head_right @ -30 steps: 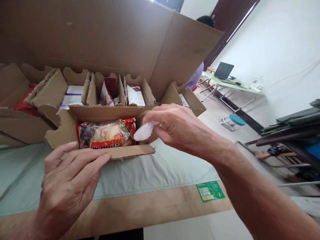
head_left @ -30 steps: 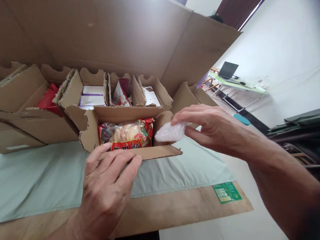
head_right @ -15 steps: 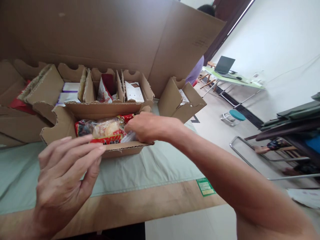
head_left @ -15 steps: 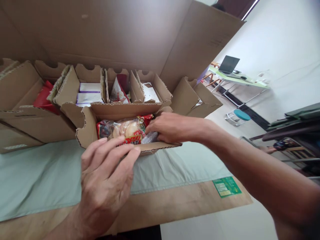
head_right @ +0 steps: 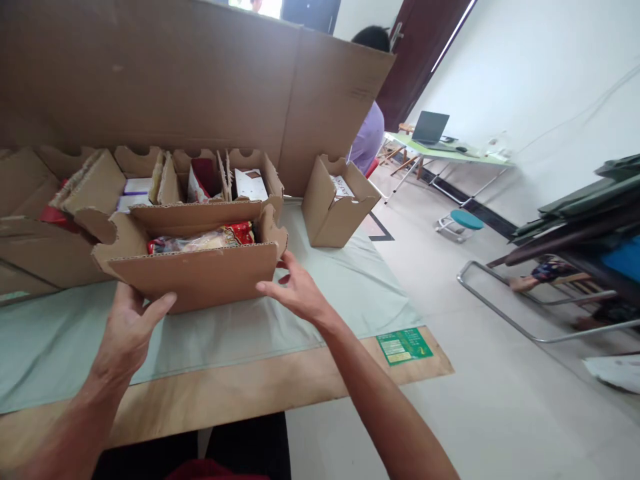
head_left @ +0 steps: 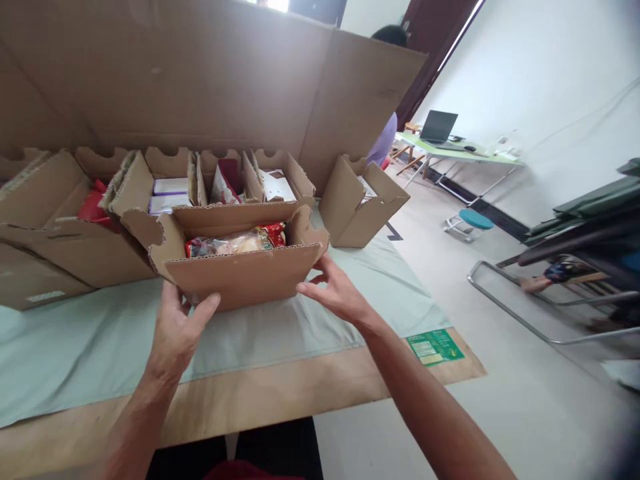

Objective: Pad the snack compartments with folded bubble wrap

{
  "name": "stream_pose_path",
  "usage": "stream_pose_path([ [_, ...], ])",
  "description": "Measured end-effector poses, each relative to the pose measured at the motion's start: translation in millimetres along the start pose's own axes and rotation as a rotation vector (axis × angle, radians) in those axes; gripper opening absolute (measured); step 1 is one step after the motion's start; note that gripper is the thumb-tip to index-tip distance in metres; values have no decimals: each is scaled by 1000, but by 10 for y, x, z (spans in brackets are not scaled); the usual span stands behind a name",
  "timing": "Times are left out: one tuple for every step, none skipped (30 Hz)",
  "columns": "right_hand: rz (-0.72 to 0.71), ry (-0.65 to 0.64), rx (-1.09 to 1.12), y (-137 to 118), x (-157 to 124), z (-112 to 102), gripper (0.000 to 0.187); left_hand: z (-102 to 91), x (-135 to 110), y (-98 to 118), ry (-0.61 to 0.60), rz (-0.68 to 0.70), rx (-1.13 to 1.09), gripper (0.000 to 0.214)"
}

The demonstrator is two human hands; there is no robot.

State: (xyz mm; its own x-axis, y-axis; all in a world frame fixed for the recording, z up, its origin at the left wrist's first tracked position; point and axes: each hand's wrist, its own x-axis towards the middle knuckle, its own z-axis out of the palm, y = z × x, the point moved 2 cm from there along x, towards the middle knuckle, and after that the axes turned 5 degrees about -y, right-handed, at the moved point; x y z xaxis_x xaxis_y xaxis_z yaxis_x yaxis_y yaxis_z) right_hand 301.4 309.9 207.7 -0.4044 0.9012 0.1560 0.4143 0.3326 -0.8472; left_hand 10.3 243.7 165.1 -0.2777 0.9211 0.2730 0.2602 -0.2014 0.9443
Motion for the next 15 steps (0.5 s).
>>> stream_pose_path([
  [-4, 22, 28, 5, 37, 86, 64, 44, -24, 33, 15, -24, -43, 66],
  [-1, 58, 33, -5, 34, 138, 58, 83, -74, 71, 22, -36, -63, 67],
  [11, 101, 17, -23, -18, 155, 52, 119, -154, 104, 18, -48, -68, 67],
  [32, 148, -13, -40, -121, 145, 46, 151, -264, 127, 6, -61, -61, 67],
  [59, 189, -50, -54, -270, 114, 41, 180, -401, 137, -12, -71, -47, 65],
  [87, 229, -91, -64, -455, 69, 37, 203, -557, 134, -35, -80, -28, 64],
  [112, 271, -132, -71, -661, 20, 34, 214, -723, 119, -53, -89, -6, 62],
  [131, 307, -170, -81, -869, -21, 33, 208, -888, 96, -67, -103, 19, 60],
  [138, 343, -207, -99, -1060, -45, 32, 179, -1039, 68, -73, -128, 46, 58],
  [136, 368, -236, -127, -1216, -40, 31, 124, -1165, 41, -78, -158, 70, 56],
  [129, 385, -256, -167, -1321, -1, 30, 43, -1257, 20, -82, -194, 87, 56],
  [115, 393, -260, -218, -1366, 72, 28, -62, -1308, 11, -76, -228, 98, 55],
  [90, 388, -246, -278, -1347, 176, 26, -182, -1316, 22, -55, -251, 110, 55],
  [52, 369, -219, -345, -1265, 296, 24, -306, -1282, 57, -9, -249, 121, 55],
  [2, 340, -183, -416, -1133, 419, 23, -417, -1215, 117, 56, -228, 128, 55],
])
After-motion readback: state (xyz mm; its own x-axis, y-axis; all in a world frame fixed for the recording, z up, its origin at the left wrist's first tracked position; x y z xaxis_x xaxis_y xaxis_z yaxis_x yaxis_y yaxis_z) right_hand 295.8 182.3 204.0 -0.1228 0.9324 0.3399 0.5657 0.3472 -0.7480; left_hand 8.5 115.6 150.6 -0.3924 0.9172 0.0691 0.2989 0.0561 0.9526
